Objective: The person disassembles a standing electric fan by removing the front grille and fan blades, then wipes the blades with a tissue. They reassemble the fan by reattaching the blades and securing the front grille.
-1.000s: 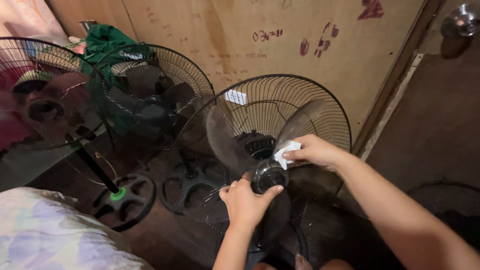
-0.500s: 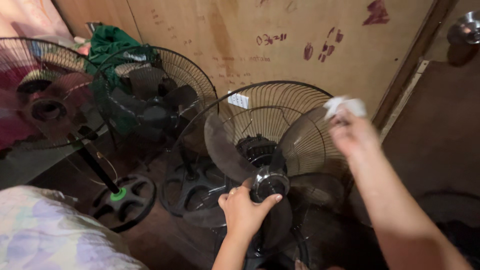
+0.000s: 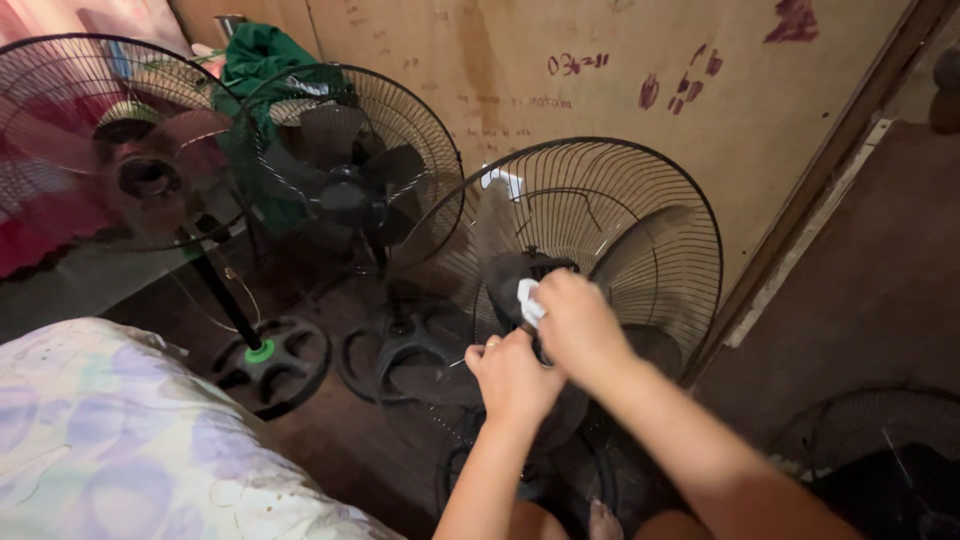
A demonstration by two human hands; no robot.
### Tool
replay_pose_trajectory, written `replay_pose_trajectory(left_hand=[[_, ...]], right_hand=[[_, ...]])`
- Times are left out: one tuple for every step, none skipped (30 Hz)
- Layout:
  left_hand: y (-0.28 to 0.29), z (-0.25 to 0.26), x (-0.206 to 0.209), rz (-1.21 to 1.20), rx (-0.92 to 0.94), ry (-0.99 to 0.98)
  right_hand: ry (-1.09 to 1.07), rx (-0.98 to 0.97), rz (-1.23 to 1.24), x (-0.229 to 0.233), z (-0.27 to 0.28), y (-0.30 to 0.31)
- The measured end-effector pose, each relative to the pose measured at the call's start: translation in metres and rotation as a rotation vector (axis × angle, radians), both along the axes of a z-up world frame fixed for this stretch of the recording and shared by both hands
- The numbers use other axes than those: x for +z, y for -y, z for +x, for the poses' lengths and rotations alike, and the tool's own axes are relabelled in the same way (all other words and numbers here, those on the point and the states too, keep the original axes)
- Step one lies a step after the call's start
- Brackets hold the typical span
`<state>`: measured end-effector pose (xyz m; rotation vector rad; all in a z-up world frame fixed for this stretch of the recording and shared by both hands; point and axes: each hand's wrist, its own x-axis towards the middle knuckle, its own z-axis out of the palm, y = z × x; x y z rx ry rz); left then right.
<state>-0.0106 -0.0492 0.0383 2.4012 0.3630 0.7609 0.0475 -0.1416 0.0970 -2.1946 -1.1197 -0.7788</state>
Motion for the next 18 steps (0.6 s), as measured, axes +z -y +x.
replay_pose_trajectory(left_hand=[[-0.001,0.003,-0.005,0.014,0.008,-0.002],[-0.001,0.006,-0.009,0.027,0.017,-0.004],[-0.001,0.008,-0.012,0.016,0.006,-0.007],[-0.002,0.008,-0.015,0.005,-0.006,-0.01],[-0.003,0.01,-0.016,-0.006,-0.017,-0.011],[-0.003,0.011,-0.016,-0.008,-0.014,0.008],[-0.001,0.01,-0.015,-0.011,-0.01,0.024],[0.001,0.01,-0.013,-0.015,-0.006,0.041],[0.003,0.01,-0.011,-0.016,-0.008,0.025],[0.005,0.01,-0.008,-0.017,-0.009,0.009],[0.007,0.009,-0.005,-0.018,-0.009,-0.007],[0.009,0.008,-0.001,0.004,-0.015,-0.02],[0.01,0.007,0.004,0.028,-0.018,-0.031],[0.01,0.007,0.009,0.052,-0.02,-0.042],[0.011,0.004,0.012,0.044,-0.027,-0.04],[0.011,0.001,0.015,0.035,-0.033,-0.038],[0.011,-0.001,0.018,0.028,-0.041,-0.034],[0.011,-0.003,0.021,0.026,-0.042,-0.066]], right_hand=[[0.114,-0.032,-0.081,-0.006,-0.004,-0.003],[0.122,-0.006,-0.08,-0.01,-0.007,-0.001],[0.128,0.022,-0.077,-0.015,-0.012,0.0],[0.135,0.05,-0.074,-0.019,-0.014,0.001],[0.103,0.066,-0.061,-0.02,-0.012,0.003],[0.072,0.082,-0.049,-0.02,-0.01,0.007],[0.037,0.099,-0.039,-0.02,-0.008,0.009],[-0.007,0.106,0.014,-0.02,-0.006,0.01],[-0.052,0.108,0.069,-0.02,-0.005,0.011],[-0.098,0.11,0.123,-0.018,-0.002,0.01],[-0.072,0.115,0.162,-0.016,-0.001,0.008],[-0.046,0.121,0.201,-0.013,0.001,0.004],[-0.019,0.131,0.242,-0.009,0.003,-0.003],[0.027,0.139,0.265,-0.002,0.006,-0.01],[0.066,0.147,0.287,0.005,0.01,-0.016],[0.104,0.155,0.31,0.015,0.016,-0.022],[0.116,0.135,0.339,0.026,0.023,-0.029],[0.129,0.114,0.368,0.036,0.032,-0.036]])
